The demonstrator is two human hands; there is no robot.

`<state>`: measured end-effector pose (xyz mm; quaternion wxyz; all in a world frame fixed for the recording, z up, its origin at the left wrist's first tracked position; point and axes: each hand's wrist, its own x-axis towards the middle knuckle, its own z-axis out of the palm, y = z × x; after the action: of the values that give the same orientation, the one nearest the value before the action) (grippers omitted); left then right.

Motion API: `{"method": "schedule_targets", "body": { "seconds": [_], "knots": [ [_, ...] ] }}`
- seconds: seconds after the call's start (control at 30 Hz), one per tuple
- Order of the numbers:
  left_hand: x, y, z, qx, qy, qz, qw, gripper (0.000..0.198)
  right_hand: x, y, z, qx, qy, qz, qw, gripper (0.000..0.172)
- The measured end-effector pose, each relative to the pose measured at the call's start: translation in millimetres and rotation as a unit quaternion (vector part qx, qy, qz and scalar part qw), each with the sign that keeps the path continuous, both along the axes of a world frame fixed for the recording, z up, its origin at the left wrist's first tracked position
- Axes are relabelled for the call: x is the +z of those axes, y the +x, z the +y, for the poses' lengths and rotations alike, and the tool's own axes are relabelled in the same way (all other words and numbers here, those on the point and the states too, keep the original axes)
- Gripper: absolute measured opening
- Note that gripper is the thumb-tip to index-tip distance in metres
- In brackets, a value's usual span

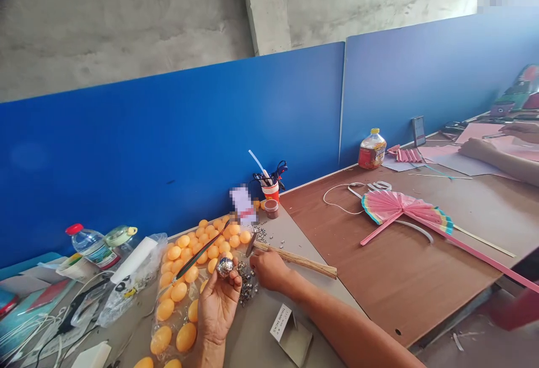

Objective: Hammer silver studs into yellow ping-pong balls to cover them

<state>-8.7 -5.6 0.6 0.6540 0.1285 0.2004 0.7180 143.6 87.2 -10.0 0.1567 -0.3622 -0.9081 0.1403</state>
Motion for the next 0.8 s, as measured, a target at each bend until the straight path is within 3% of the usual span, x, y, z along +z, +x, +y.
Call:
{"method": "schedule_targets", "body": {
  "seconds": [0.17,0.3,0.8],
  "knots": [
    [8.6,5,-2,0.029,-0.013,0.011,0.999,0.025,4.9,0,-2,-0.03,0.003,0.062,0.998,0.018],
    [11.0,8,-2,0.046,-0.024,0.022,0.998,0.04,0.2,-1,-1,-0.023,0.0,0.112,0.993,0.016],
    [13.7,9,-4,0.027,-0.032,0.026,0.999,0.051,-4.4,-1,1,-0.01,0.008,0.206,0.979,0.026]
  ]
}}
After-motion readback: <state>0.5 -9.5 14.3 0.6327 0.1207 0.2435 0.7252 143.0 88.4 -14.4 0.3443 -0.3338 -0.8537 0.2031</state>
